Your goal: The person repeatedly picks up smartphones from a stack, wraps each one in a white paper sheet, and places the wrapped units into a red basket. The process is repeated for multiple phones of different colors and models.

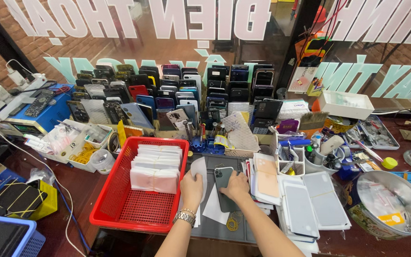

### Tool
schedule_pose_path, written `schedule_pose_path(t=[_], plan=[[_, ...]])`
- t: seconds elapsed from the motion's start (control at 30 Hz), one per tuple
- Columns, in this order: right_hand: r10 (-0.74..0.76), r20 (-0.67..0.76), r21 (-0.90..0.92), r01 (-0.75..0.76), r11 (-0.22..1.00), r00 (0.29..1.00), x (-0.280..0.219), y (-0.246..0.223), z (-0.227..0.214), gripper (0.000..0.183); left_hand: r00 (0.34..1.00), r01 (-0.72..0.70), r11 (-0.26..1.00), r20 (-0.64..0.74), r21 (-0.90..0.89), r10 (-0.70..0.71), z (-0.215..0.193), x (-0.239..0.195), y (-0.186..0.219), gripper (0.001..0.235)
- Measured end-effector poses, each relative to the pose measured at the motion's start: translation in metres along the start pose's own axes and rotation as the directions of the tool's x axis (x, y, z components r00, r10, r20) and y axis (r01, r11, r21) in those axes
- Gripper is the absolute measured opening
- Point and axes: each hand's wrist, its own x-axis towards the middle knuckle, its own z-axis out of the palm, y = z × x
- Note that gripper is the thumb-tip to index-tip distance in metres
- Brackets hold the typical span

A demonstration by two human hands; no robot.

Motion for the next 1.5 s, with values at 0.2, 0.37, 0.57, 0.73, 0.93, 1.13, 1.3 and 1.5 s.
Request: schedule_pose_path(t=[0.2, 0.37, 0.57, 0.73, 0.93, 1.13, 1.3, 1.5], plan=[[-0.034, -0.061, -0.043, 0.031, 0.999, 0.998, -0.017, -0.008, 0.001, 0.106, 0.985, 0.162, 0.98, 0.08, -0.113, -0.153, 0.011, 0.005, -0.031, 0.031], [0.043, 0.004, 0.003, -0.043, 0.999, 0.999, -0.004, -0.005, -0.001, 0.106, 0.946, 0.316, 0.905, 0.167, -0.283, -0.278, 0.019, 0.007, -0.044, 0.034], [-0.045, -0.103, 0.253, 0.07, 0.965, 0.994, 0.024, 0.015, 0.026, 0.081, 0.956, 0.281, 0.902, 0.18, -0.329, -0.232, 0.011, 0.007, -0.033, 0.036], [-0.005, -0.151, 0.349, 0.058, 0.935, 0.989, 0.062, 0.035, 0.047, 0.068, 0.942, 0.308, 0.87, 0.254, -0.384, -0.221, 0.002, 0.005, -0.017, 0.033], [0.048, -0.197, 0.364, 0.027, 0.931, 0.979, 0.084, 0.062, 0.054, 0.053, 0.933, 0.312, 0.867, 0.297, -0.388, -0.203, 0.002, 0.005, -0.008, 0.032], [0.058, -0.109, 0.436, -0.005, 0.9, 0.992, 0.099, 0.06, 0.019, 0.04, 0.909, 0.299, 0.877, 0.391, -0.376, -0.143, -0.001, 0.006, -0.001, 0.03], [0.044, -0.446, 0.548, 0.233, 0.804, 0.894, 0.085, 0.041, -0.06, 0.032, 0.867, 0.392, 0.759, 0.483, -0.519, -0.117, -0.004, 0.004, 0.013, 0.024], [-0.051, -0.341, 0.926, 0.326, -0.187, 0.939, 0.05, 0.012, -0.118, 0.008, 0.874, 0.364, 0.723, 0.483, -0.587, -0.048, -0.004, 0.002, 0.021, 0.023]])
